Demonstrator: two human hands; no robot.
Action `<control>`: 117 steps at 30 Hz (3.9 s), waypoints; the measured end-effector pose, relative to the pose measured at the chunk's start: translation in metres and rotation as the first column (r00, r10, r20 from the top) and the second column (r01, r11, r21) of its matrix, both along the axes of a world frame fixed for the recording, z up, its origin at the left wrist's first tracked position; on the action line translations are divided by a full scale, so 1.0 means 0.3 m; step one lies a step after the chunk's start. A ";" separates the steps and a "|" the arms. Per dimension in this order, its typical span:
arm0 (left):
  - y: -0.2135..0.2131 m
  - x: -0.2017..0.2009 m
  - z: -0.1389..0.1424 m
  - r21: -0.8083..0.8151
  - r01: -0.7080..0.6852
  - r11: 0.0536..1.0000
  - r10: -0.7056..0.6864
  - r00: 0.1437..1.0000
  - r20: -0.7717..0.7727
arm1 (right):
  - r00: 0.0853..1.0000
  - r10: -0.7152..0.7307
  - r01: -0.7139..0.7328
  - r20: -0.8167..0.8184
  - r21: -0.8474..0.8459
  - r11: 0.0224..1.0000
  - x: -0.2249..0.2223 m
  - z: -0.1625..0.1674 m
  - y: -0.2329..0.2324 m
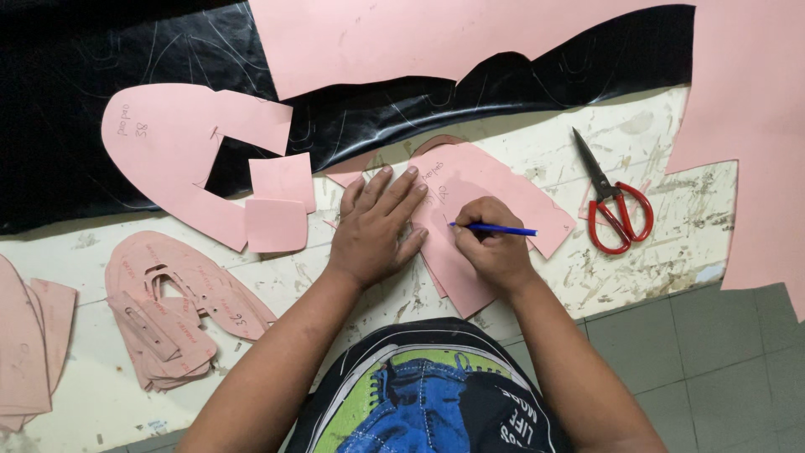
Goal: The person uses red-handled scissors to cut a pink shoe pattern along a pre-drawn outline, then writes on the finished piece with a blue pen. The cut pattern is placed on the table among other similar pieces.
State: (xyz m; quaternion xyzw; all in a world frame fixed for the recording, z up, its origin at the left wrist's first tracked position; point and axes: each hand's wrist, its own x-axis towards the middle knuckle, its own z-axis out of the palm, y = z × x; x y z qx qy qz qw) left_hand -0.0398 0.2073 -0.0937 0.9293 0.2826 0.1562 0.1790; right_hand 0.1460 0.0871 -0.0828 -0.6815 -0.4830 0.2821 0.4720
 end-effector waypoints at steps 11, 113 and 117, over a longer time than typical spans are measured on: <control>-0.006 0.001 -0.004 0.014 -0.005 1.000 0.005 1.000 -0.007 | 0.989 -0.008 0.031 -0.145 0.156 0.987 0.022 -0.048 -0.037; -0.008 -0.008 -0.011 0.017 0.024 1.000 -0.024 1.000 -0.013 | 0.987 -0.117 0.125 -0.109 0.072 0.990 0.040 -0.058 -0.046; -0.010 -0.009 -0.009 0.012 0.022 1.000 -0.022 1.000 -0.005 | 0.992 -0.126 0.126 -0.003 0.106 0.986 0.034 -0.059 -0.041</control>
